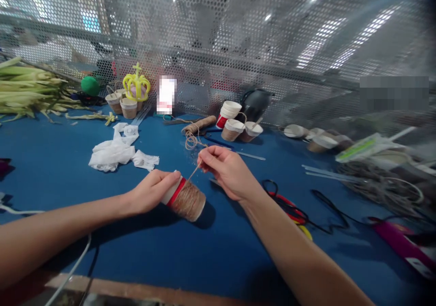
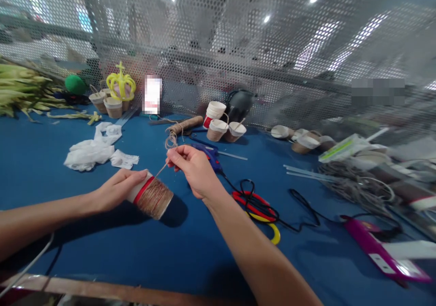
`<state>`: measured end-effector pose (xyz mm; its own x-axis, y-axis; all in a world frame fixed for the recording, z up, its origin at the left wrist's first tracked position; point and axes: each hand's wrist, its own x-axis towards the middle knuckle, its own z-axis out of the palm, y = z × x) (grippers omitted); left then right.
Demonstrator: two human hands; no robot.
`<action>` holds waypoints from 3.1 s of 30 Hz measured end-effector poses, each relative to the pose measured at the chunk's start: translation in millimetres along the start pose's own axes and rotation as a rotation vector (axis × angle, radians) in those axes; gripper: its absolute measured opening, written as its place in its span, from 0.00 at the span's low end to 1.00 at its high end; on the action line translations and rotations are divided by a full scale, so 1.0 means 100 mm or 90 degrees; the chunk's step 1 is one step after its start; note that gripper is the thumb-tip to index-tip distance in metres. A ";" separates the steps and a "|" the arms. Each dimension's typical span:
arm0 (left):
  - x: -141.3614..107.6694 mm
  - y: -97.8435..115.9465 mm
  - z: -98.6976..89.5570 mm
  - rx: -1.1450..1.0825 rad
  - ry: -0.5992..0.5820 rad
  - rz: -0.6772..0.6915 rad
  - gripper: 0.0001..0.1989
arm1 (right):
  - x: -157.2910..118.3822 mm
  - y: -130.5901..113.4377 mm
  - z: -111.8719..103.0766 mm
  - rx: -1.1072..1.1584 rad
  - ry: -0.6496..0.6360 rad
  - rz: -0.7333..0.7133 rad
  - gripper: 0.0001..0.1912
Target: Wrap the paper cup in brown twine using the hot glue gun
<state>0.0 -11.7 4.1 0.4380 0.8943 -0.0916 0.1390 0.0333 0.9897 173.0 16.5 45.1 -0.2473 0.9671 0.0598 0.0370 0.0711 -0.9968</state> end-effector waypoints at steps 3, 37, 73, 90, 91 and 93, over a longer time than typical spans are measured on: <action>0.00 -0.01 0.01 0.016 0.007 -0.003 0.23 | 0.02 0.07 0.00 -0.013 0.019 -0.008 0.10; -0.06 -0.01 0.02 0.138 -0.013 0.088 0.22 | -0.05 0.05 0.08 -0.024 0.043 -0.005 0.09; -0.14 0.07 -0.02 0.311 -0.028 0.462 0.15 | -0.12 0.18 0.17 -0.111 -0.048 0.072 0.08; -0.11 0.01 -0.09 0.309 0.041 0.465 0.15 | -0.17 -0.05 -0.07 -0.193 -0.248 0.162 0.25; -0.11 0.01 -0.09 0.277 0.030 0.420 0.15 | -0.19 -0.06 -0.09 -0.213 -0.264 0.150 0.24; -0.09 0.01 -0.07 0.162 -0.003 0.285 0.18 | -0.22 -0.04 -0.09 -0.256 -0.272 0.109 0.23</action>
<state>-9.6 -16.4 6.8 0.5084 0.7939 0.3335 0.1487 -0.4624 0.8741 187.2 -3.2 48.5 -0.5687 0.7957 -0.2085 0.4527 0.0911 -0.8870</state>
